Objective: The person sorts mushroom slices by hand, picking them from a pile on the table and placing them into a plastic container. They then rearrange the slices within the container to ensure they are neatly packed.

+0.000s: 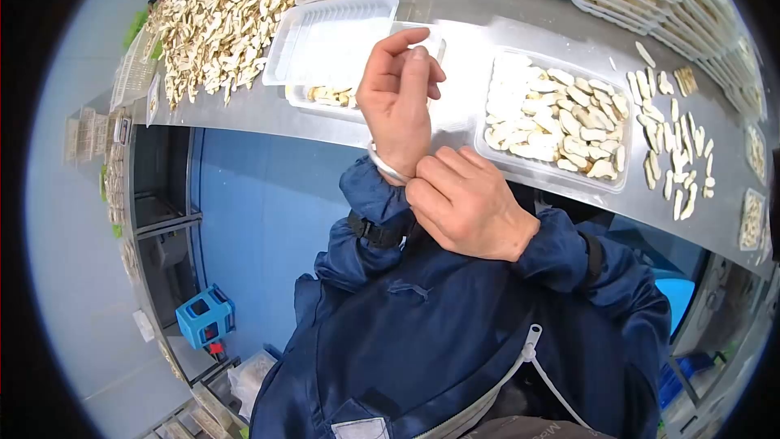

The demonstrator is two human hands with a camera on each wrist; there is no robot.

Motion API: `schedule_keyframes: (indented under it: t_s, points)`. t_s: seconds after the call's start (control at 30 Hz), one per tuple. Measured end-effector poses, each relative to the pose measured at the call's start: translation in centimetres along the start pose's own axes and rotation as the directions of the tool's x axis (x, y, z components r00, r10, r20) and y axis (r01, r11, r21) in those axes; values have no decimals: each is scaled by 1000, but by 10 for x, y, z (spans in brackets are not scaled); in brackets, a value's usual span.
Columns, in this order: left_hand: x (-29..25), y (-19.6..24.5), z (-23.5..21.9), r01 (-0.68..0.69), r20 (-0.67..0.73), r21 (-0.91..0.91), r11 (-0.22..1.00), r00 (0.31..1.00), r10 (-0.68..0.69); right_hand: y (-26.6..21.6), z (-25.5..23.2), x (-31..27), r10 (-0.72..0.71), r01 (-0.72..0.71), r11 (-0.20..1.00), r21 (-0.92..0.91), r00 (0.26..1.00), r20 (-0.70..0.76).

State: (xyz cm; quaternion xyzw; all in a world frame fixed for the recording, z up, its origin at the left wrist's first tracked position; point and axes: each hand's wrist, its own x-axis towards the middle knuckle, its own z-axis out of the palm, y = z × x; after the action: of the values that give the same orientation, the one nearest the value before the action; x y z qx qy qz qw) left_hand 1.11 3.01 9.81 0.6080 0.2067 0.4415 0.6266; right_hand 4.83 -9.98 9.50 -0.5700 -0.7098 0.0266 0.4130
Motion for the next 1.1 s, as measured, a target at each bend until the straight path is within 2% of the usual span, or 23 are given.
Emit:
schedule_keyframes:
  t_s: [0.03,0.13,0.23,0.33,0.43,0.47,0.53,0.57,0.6,0.67,0.7,0.73,0.77,0.8,0.83,0.9,0.93,1.03,1.07,1.1]
  points:
    - [-1,-2,2,-12,-1,13,1000,1000,12,1,0,-1,-4,4,1000,-19,1000,10]
    - [0,-14,1,-86,-10,77,993,996,87,4,1,-3,43,-19,949,316,997,-69]
    - [0,-25,-7,-261,35,389,883,962,269,7,3,-12,93,-119,858,500,993,77]
    - [-8,-25,-5,-406,166,540,737,910,380,1,-10,-9,192,-365,641,675,928,320]
    - [-12,-30,-4,-507,272,597,622,857,439,-2,-11,-3,194,-343,475,810,939,284]
    - [-12,-30,-4,-537,305,602,591,839,451,2,-18,-1,94,-387,467,795,916,391]
    - [-11,-32,-4,-592,356,604,534,800,483,6,-20,0,107,-392,369,843,919,381]
    - [-10,-33,-4,-595,364,594,542,799,479,6,-20,-1,112,-393,317,863,919,377]
    - [-9,-32,-3,-598,372,584,549,798,474,6,-22,-2,142,-430,203,880,902,408]
    - [-6,-31,-1,-612,399,576,541,789,467,7,-22,-6,209,-409,98,907,900,383]
    - [-6,-28,0,-408,233,502,763,913,335,8,-23,-8,243,-393,47,918,896,371]
    - [-6,-22,2,-173,89,369,913,985,151,11,-26,-11,270,-393,30,919,889,371]
    - [-4,-16,4,69,-20,191,979,998,-67,19,-27,-14,298,-423,103,900,877,377]
    - [3,-6,-2,224,1,-12,974,975,-224,19,-27,-13,333,-430,3,903,852,405]
    - [3,-3,-1,299,74,-100,949,953,-293,18,-28,-11,364,-431,-98,897,824,435]
    - [-2,5,-1,446,230,-256,858,890,-394,18,-33,-7,350,-527,260,809,832,430]
    - [-6,11,0,541,327,-335,772,835,-444,18,-35,-4,341,-544,429,721,837,429]
    - [-12,8,-3,619,344,-471,629,785,-515,8,-42,5,337,-513,529,676,858,387]
    - [-10,3,-7,651,344,-555,517,746,-570,4,-36,3,357,-473,582,661,879,314]
    - [-9,3,-8,636,337,-606,478,750,-569,6,-32,1,335,-419,685,596,908,253]
